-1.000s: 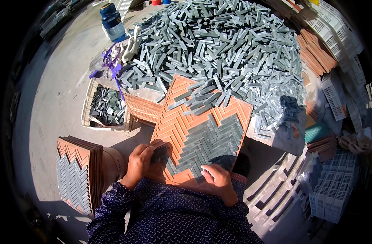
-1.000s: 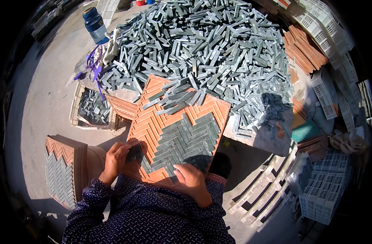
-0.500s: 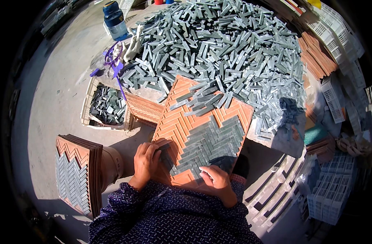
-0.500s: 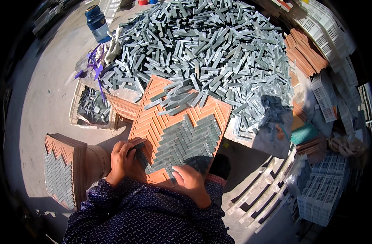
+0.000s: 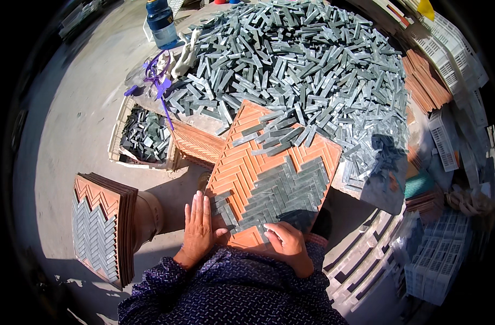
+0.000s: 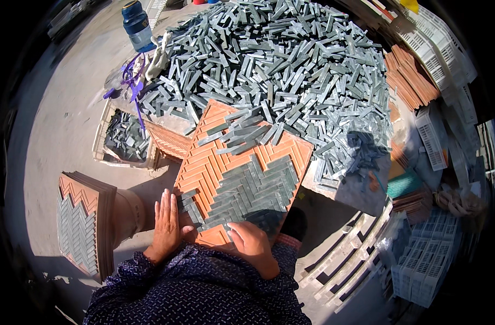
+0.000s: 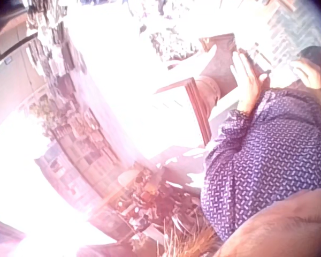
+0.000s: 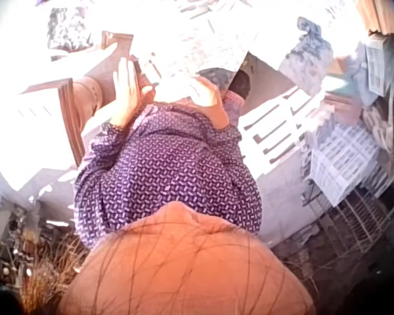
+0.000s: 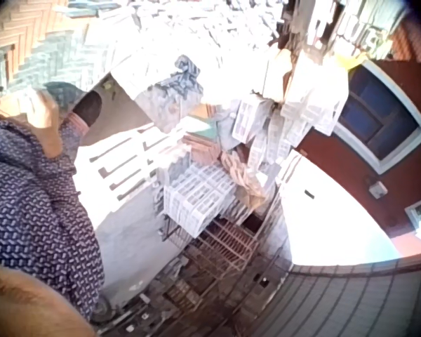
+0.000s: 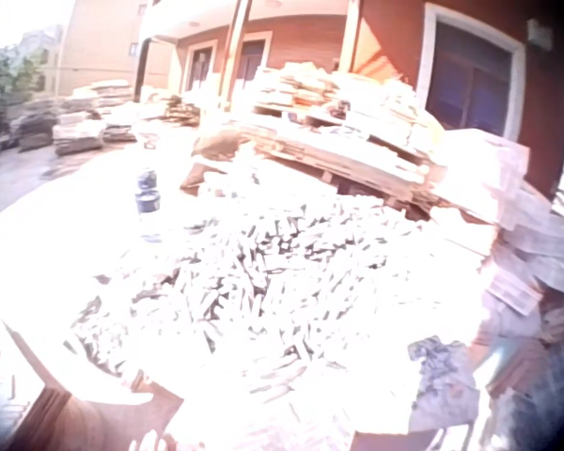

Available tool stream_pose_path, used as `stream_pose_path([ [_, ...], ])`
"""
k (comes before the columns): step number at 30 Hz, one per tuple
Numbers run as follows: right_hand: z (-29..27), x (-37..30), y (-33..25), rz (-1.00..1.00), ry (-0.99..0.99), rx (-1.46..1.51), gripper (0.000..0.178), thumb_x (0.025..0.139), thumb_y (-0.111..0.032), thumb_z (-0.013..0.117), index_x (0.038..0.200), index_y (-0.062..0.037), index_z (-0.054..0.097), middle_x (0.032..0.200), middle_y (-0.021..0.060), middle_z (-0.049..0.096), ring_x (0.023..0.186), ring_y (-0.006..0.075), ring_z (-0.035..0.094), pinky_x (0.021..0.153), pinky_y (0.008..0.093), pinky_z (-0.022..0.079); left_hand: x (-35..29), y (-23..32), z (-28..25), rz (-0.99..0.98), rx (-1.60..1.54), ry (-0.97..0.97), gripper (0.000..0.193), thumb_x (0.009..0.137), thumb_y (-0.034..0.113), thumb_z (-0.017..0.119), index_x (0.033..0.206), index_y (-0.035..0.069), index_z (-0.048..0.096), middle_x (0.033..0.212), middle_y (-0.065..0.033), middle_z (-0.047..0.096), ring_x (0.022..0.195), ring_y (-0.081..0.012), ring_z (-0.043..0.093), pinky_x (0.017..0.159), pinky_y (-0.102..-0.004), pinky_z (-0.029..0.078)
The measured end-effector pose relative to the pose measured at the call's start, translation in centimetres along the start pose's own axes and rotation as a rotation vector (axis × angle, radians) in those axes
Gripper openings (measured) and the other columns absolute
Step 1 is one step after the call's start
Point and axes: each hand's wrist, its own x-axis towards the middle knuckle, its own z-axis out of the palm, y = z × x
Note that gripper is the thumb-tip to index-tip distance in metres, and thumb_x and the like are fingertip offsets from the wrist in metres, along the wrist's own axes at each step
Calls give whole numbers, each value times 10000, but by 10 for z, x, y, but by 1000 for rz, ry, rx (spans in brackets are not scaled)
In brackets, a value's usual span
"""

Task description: The person arranges small rectangular tiles onto a square board in a herringbone pattern. They pick tiles from a large pile and place them one by one, completing the pattern on one board before moving to another.

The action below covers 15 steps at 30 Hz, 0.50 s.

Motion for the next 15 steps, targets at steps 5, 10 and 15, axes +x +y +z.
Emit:
stream_pose_path([
  [5, -1, 2, -1, -24, 13, -12, 193, 781, -32, 651, 972, -16, 626, 846, 162, 632, 756, 333, 620, 655, 376, 502, 7, 10, -7, -14, 61, 20, 958, 769, 573, 558, 1434, -23, 209, 1502, -195, 199, 1402, -333, 173, 1105, -554, 106],
  [10, -4, -1, -1, 9, 17, -29, 199, 781, -38, 655, 979, -24, 631, 855, 152, 638, 759, 324, 624, 661, 366, 503, 24, 15, -13, 105, 101, -34, 925, 794, 602, 485, 1442, -1, 218, 1509, -164, 209, 1409, -310, 164, 1112, -537, 71],
  [15, -1, -4, 3, -41, 41, -45, 232, 755, -9, 680, 982, -26, 637, 851, 143, 645, 742, 293, 648, 640, 342, 524, 40, 12, -6, 183, 124, -30, 904, 790, 618, 470, 1439, 26, 255, 1506, -133, 240, 1411, -269, 180, 1120, -521, 69],
])
